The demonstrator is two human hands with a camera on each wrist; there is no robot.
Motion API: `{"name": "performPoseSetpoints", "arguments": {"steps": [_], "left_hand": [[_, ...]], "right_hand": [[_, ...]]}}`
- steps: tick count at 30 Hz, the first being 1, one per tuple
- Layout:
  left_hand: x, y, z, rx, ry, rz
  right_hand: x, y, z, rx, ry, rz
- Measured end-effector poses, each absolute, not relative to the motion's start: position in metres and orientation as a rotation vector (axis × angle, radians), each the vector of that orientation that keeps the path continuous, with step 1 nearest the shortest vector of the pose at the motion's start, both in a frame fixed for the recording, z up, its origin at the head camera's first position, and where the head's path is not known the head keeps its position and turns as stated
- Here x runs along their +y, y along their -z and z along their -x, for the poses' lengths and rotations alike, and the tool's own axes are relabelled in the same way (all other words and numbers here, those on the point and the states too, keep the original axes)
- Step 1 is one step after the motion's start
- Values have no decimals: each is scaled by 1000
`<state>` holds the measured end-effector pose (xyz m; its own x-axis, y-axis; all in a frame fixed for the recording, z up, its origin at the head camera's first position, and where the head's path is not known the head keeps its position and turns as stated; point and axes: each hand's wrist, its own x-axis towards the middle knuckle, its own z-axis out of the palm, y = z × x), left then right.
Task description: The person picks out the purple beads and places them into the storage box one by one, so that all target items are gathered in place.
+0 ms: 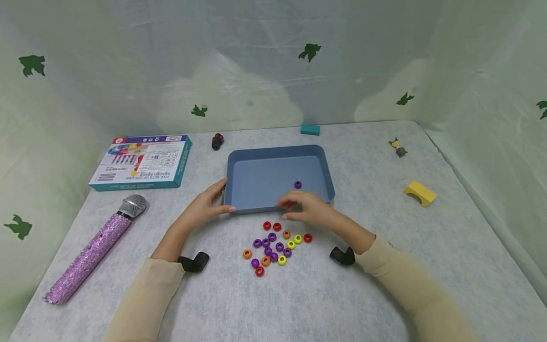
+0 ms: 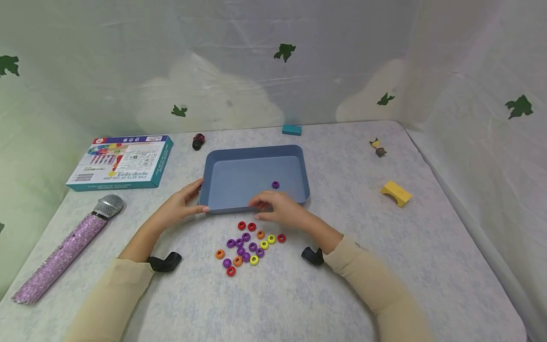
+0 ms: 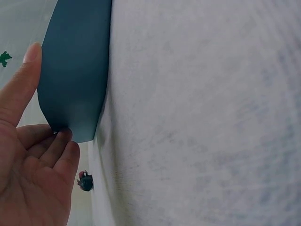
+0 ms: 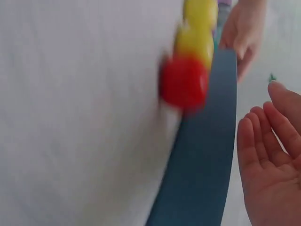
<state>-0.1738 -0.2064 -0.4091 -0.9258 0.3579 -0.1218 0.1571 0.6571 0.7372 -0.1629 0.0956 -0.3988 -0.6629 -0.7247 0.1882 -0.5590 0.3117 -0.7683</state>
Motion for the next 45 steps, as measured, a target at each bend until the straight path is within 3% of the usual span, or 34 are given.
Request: {"name": "performPoseSetpoints", "arguments": {"steps": [15,23,30,39,45], "left_hand": [[-194,381,162,2561,-1191,-399],[-205,403,172,2600,-1123,-414],[-206,406,171,2608,-1128,-394],[-207,406,172,2599,-1143,-397],[-204,402,170,2589,-1173,-400]], "right_hand": [[72,418,140,2318,1040,1217],[68,421,139,2413,910,1319],[70,413,139,2372,1073,1213],[91,390,168,2331,1505,1048],[111,398,197,2430,1485,784]]}}
